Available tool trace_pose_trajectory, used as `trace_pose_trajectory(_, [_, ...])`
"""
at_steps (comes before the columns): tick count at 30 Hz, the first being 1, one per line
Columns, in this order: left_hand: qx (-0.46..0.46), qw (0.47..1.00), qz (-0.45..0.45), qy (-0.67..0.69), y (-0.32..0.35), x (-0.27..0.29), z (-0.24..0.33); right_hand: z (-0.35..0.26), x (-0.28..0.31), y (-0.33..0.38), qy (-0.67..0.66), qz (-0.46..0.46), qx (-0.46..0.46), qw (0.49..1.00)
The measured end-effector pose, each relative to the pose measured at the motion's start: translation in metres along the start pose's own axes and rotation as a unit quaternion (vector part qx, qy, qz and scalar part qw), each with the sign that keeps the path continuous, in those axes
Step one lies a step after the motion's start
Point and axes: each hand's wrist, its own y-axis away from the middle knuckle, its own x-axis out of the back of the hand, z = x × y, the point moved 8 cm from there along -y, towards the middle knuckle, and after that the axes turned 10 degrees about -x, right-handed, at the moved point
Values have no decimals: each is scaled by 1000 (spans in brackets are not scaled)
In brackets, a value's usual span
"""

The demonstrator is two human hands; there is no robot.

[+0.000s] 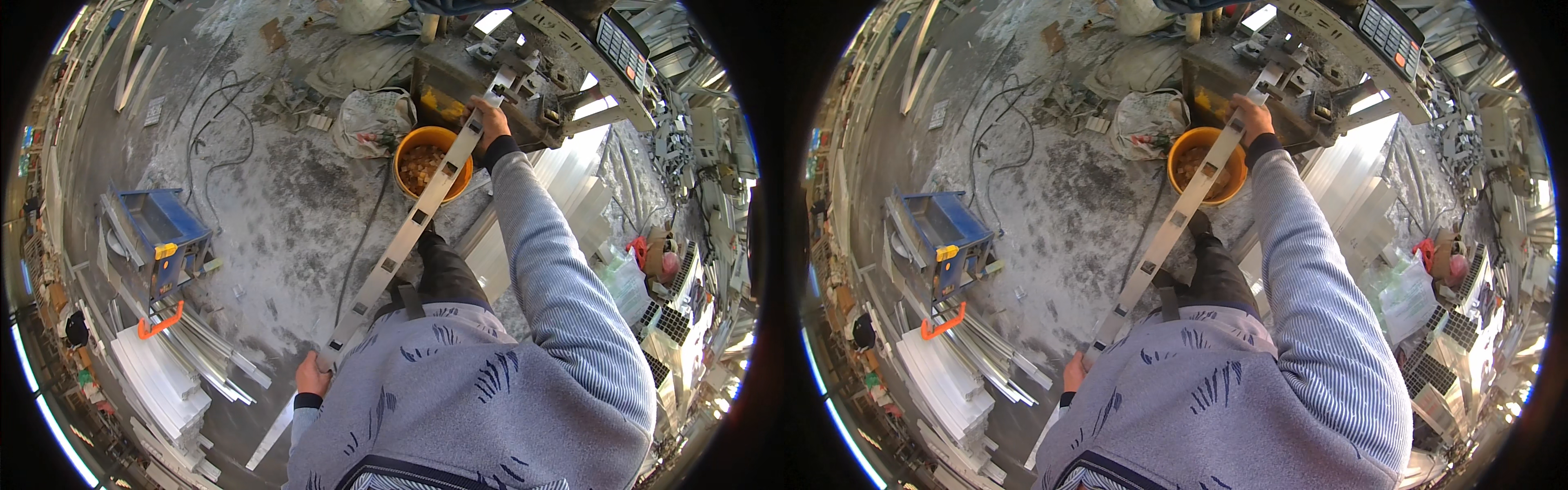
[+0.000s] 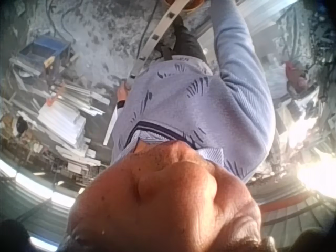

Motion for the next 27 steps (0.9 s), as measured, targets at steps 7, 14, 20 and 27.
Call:
trace_pose_trajectory(7, [56,994,-63,-64,69,-3,-99,100,-26,80,3,14,-5,1000])
trace_pose_trajectory(14, [230,968,-96,-16,189,5,-212,200,-86,176,20,-36,-91,995])
trace_pose_trajectory(20, [226,970,-92,-6,200,-1,-250,144,-158,248,-55,-283,-94,953])
trace_pose_trajectory(27, [116,982,-108,98,122,-7,-227,22,-200,290,36,-322,107,940])
